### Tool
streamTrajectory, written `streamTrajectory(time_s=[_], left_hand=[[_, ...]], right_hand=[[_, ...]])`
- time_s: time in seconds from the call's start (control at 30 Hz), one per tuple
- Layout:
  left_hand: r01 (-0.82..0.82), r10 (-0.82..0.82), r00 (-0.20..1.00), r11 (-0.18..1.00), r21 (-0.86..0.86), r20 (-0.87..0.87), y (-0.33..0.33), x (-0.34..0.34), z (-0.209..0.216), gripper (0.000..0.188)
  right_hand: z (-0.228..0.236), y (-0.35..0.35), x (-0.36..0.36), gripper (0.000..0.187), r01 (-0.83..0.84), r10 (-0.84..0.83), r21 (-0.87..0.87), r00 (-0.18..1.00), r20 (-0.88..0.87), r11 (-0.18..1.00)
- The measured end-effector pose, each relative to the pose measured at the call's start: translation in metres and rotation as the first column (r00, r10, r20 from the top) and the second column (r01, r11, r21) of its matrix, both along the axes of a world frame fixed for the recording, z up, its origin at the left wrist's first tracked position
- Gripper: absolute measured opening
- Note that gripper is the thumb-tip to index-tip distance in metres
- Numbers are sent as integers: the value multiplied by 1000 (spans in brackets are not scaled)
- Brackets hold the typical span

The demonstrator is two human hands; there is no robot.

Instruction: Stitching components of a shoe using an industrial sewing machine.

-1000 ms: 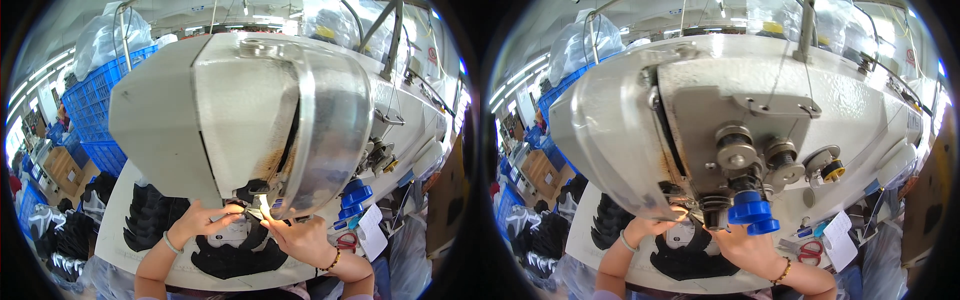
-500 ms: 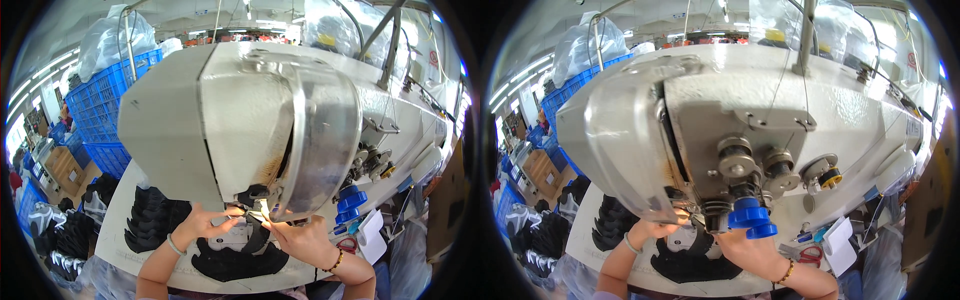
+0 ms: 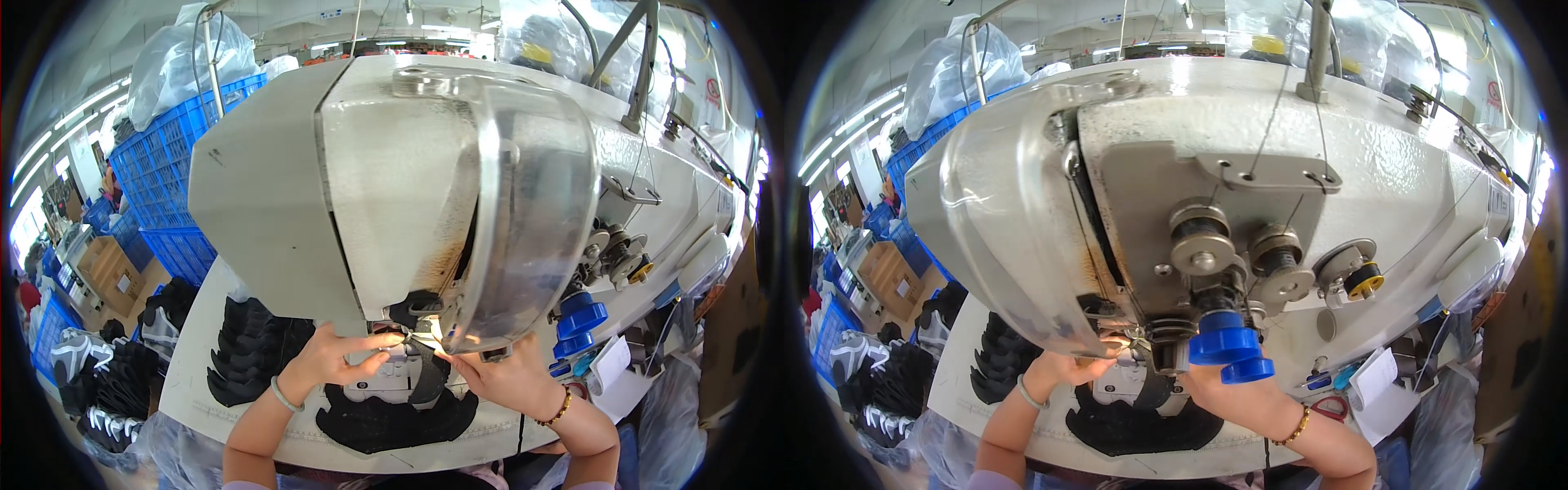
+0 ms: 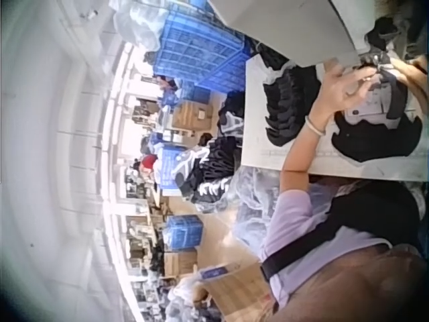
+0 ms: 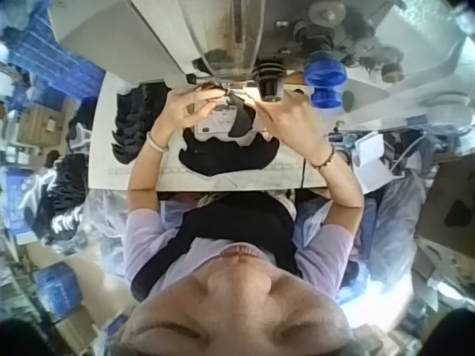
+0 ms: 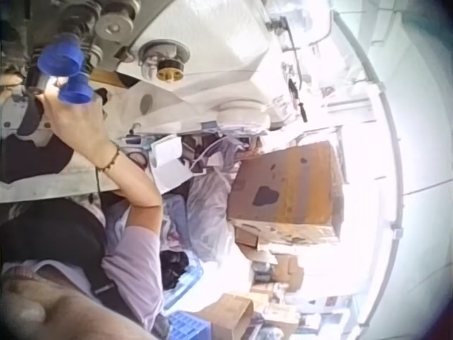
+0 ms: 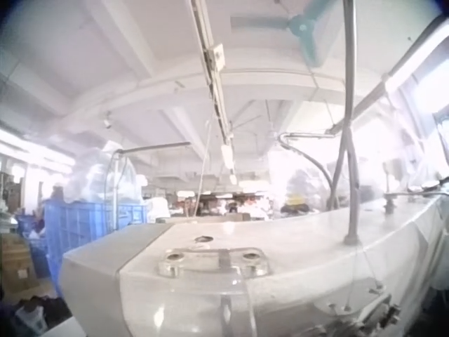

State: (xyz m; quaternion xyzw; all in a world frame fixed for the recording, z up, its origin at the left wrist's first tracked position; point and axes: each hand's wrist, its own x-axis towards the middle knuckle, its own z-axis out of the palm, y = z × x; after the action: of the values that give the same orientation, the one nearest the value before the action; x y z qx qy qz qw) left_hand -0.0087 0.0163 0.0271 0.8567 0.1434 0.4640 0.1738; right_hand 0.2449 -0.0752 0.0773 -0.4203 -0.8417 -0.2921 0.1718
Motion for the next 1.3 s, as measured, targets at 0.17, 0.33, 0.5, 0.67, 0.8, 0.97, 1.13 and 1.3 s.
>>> streamTrajectory(time_s=[0.17,0.33,0.5,0.67,0.8,0.97,1.13,1.3], left_hand=[[-124,124,985,992,3,-118,-12,-4,-2,35],[-138,133,984,990,-33,-122,-13,-4,-9,37],[-155,161,984,985,80,-72,-13,1,-4,39],[-211,236,967,951,226,-91,-13,0,-4,42],[-224,258,963,925,306,-78,-11,2,-1,43],[-231,276,956,917,326,-101,-12,1,-2,45],[-216,254,961,938,270,-113,-10,2,-3,41],[-179,183,979,982,55,-86,-9,-1,-7,37]], right_hand=[[-3,9,8,16,-117,99,-75,972,-211,990],[-15,13,18,27,-165,97,-189,940,-327,968],[-18,10,16,34,-125,54,-216,950,-307,968],[-12,8,8,24,-141,79,-134,918,-389,981],[-17,3,3,15,-68,80,62,969,-232,996],[-19,1,2,23,-51,44,-27,974,-221,998],[-10,-3,-5,28,-2,7,50,995,-97,999],[0,-7,-7,23,3,-1,31,998,-56,1000]])
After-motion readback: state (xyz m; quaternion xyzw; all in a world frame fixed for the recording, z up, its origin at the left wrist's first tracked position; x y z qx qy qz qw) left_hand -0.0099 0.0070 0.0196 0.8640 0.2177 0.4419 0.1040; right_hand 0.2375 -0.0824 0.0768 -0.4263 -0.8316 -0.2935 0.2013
